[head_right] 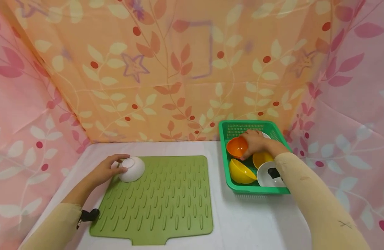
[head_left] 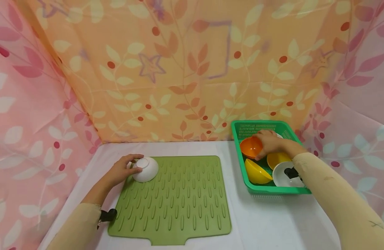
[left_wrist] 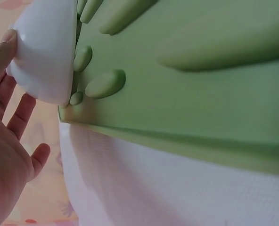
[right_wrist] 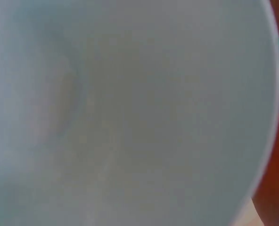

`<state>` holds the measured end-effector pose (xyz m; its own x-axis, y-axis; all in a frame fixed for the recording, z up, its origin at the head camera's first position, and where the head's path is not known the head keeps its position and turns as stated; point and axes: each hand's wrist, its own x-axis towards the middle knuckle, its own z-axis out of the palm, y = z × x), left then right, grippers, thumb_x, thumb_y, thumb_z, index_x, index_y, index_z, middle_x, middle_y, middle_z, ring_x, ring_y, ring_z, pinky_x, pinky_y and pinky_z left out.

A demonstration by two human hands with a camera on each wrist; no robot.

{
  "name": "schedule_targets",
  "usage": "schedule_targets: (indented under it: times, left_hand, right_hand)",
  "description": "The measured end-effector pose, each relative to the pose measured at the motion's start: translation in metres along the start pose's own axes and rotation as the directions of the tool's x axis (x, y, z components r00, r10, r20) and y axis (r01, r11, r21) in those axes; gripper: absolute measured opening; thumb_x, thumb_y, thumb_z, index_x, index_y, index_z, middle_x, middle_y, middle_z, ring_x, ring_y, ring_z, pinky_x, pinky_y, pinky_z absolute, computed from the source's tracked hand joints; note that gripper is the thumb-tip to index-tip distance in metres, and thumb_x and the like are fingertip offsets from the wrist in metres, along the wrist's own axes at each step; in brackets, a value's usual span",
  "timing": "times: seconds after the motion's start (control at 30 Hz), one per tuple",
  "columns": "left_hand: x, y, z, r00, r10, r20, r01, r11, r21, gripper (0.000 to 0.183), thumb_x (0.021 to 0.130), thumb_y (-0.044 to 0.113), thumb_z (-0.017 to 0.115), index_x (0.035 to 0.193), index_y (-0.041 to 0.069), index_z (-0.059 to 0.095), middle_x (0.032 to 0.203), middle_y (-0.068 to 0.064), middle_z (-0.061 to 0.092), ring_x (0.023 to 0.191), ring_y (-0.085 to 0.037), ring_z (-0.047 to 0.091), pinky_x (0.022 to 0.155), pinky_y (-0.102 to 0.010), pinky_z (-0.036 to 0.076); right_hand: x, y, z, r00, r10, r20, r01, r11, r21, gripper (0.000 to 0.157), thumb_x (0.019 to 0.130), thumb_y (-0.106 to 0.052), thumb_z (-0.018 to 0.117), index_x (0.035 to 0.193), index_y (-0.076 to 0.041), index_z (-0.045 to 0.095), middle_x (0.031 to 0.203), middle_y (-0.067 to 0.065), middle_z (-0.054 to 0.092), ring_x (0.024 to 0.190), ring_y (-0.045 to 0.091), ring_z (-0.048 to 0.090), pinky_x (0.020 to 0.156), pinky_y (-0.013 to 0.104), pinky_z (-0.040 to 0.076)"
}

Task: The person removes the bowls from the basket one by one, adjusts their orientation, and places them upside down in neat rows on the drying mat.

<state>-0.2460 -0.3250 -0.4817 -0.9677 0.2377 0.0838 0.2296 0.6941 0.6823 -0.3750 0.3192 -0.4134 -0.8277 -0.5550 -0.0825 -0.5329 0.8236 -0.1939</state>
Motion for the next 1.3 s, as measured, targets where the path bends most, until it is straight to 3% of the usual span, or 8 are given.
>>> schedule_targets:
  times: [0.3, 0.6, 0.73, 0.9, 1.13, 1.3]
  left_hand:
    - [-0.001, 0.0, -0.001, 1.0, -0.015, 0.008, 0.015, 1.0, -0.004, 0.06, 0.092, 0.034, 0.078, 0.145, 0.016, 0.057, 0.14, -0.015, 0.058, 0.125, -0.038, 0.051, 0.1, -0.066, 0.038]
    - [-0.003, -0.003, -0.003, 1.0, 0.005, 0.013, -0.005, 1.0, -0.009, 0.06, 0.093, 0.034, 0.077, 0.146, 0.015, 0.056, 0.141, -0.017, 0.057, 0.127, -0.041, 0.051, 0.102, -0.07, 0.034]
    - [-0.003, -0.002, -0.002, 0.999, 0.03, 0.012, -0.03, 0.999, -0.019, 0.06, 0.093, 0.032, 0.077, 0.146, 0.013, 0.056, 0.142, -0.018, 0.057, 0.126, -0.042, 0.052, 0.102, -0.071, 0.034]
    - [-0.003, -0.003, -0.001, 0.999, 0.032, 0.008, -0.032, 0.999, -0.013, 0.061, 0.093, 0.034, 0.077, 0.146, 0.013, 0.056, 0.143, -0.018, 0.057, 0.126, -0.042, 0.052, 0.102, -0.072, 0.034]
    - [-0.005, -0.001, -0.003, 1.0, 0.025, -0.003, -0.025, 1.0, -0.008, 0.06, 0.093, 0.033, 0.076, 0.146, 0.014, 0.056, 0.141, -0.018, 0.057, 0.125, -0.042, 0.052, 0.1, -0.072, 0.034]
    - [-0.006, -0.001, 0.0, 1.0, 0.01, 0.0, -0.01, 1.0, -0.003, 0.062, 0.093, 0.036, 0.076, 0.147, 0.014, 0.055, 0.141, -0.018, 0.057, 0.126, -0.042, 0.051, 0.1, -0.073, 0.034]
  right_hand:
    - [-0.015, -0.024, -0.029, 0.981, 0.104, -0.163, -0.093, 0.993, 0.074, 0.112, 0.07, -0.064, 0.086, 0.148, 0.005, 0.045, 0.139, 0.028, 0.045, 0.13, 0.048, 0.034, 0.108, 0.068, 0.018]
    - [-0.048, -0.098, -0.051, 0.938, 0.203, -0.28, -0.13, 0.958, 0.257, 0.106, 0.073, -0.059, 0.086, 0.151, -0.001, 0.043, 0.142, 0.024, 0.043, 0.128, 0.045, 0.035, 0.099, 0.065, 0.035]
    - [-0.064, -0.126, -0.045, 0.934, 0.189, -0.303, -0.097, 0.951, 0.294, 0.104, 0.072, -0.06, 0.087, 0.15, -0.004, 0.046, 0.143, 0.02, 0.044, 0.129, 0.041, 0.036, 0.094, 0.061, 0.046]
    - [-0.078, -0.155, -0.031, 0.936, 0.172, -0.308, -0.056, 0.935, 0.351, 0.104, 0.07, -0.058, 0.089, 0.151, -0.01, 0.046, 0.144, 0.015, 0.042, 0.131, 0.037, 0.038, 0.095, 0.06, 0.05]
    - [-0.081, -0.192, -0.007, 0.921, 0.168, -0.351, 0.001, 0.902, 0.432, 0.104, 0.064, -0.052, 0.094, 0.15, -0.014, 0.049, 0.142, 0.011, 0.043, 0.129, 0.032, 0.04, 0.093, 0.054, 0.053]
    - [-0.083, -0.215, 0.011, 0.909, 0.155, -0.388, 0.026, 0.905, 0.424, 0.106, 0.062, -0.051, 0.096, 0.149, -0.012, 0.05, 0.141, 0.011, 0.044, 0.129, 0.033, 0.038, 0.089, 0.052, 0.054]
